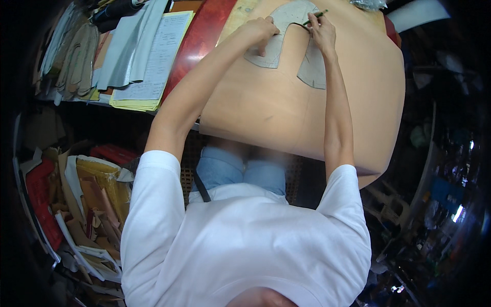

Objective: The person places a U-shaped template on a large sheet of tan material and traces its outline with a green pen. They repeat this process with a red U-shaped template and then use a ruler to draw straight lines on the material.

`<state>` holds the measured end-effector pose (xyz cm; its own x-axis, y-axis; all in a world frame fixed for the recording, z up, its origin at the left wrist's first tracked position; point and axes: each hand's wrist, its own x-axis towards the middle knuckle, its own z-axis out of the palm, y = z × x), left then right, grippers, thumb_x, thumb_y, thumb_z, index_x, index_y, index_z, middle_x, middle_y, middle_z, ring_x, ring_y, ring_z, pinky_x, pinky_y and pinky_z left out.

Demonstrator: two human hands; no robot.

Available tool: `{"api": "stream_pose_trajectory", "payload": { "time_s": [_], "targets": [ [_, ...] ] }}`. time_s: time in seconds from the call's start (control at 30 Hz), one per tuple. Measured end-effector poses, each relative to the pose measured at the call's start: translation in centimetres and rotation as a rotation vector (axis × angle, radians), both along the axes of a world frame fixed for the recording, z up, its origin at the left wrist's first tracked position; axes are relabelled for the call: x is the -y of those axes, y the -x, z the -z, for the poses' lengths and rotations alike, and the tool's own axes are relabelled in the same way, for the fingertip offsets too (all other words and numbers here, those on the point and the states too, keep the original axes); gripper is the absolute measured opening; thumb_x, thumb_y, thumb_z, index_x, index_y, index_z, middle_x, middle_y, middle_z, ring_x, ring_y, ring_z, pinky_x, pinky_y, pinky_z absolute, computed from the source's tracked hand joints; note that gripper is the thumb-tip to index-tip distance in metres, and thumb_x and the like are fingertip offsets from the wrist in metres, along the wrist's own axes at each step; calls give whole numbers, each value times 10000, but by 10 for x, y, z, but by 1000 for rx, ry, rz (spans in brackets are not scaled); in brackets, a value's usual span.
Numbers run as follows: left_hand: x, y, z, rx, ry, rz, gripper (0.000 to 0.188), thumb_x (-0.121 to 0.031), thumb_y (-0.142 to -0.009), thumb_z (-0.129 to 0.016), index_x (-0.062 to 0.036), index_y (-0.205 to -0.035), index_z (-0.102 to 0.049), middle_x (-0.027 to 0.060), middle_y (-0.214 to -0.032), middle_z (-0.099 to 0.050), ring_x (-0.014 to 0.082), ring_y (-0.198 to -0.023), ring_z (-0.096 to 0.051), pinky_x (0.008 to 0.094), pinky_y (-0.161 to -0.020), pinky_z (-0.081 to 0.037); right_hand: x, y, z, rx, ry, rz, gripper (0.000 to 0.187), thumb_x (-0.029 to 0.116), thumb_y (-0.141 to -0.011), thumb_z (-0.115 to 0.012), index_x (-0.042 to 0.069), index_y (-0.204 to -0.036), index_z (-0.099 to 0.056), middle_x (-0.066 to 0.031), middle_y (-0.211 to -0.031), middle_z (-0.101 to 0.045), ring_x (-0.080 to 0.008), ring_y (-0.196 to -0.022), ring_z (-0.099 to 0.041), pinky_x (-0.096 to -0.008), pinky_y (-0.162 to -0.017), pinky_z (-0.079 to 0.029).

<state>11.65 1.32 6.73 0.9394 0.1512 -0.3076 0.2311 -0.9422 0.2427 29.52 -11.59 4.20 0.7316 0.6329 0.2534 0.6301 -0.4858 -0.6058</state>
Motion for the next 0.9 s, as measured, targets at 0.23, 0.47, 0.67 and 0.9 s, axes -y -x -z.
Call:
{"api": "stream_pose_trajectory", "payload": {
  "time_s": [0.23, 0.47, 0.67, 0.9],
  "targets": [
    [-10, -8, 15, 0, 6, 36, 999, -191, -510, -912, -115, -1409, -481, 152, -1419, -413, 321, -1275, -466, 353, -1051, -418, 71, 63, 13, -62, -291, 1, 321, 301, -1011, -509, 20, -887, -604, -32, -612, -598, -98, -544, -559, -265, -516, -443],
    [-24, -14, 37, 28, -2, 72, 1024, -183, -496, -923, -109, -1413, -474, 149, -1415, -416, 319, -1281, -456, 346, -1063, -402, 116, 131, 10, -368, -435, 57, 316, 267, -1004, -531, 23, -807, -567, -6, -603, -543, -64, -549, -485, -246, -501, -387],
    [-27, -15, 40, 35, -11, 77, 1038, -163, -484, -928, -109, -1414, -470, 149, -1414, -418, 321, -1273, -463, 351, -1064, -403, 128, 130, 5, -411, -446, 65, 296, 270, -999, -548, 35, -824, -592, 12, -613, -536, -41, -543, -466, -226, -482, -374],
    [-30, -14, 39, 59, 13, 88, 1011, -132, -497, -914, -121, -1410, -479, 147, -1425, -412, 328, -1283, -452, 364, -1073, -397, 192, 91, -12, -264, -341, 217, 262, 235, -993, -541, 9, -872, -600, -21, -624, -549, -88, -566, -495, -273, -546, -429]
  ]
}}
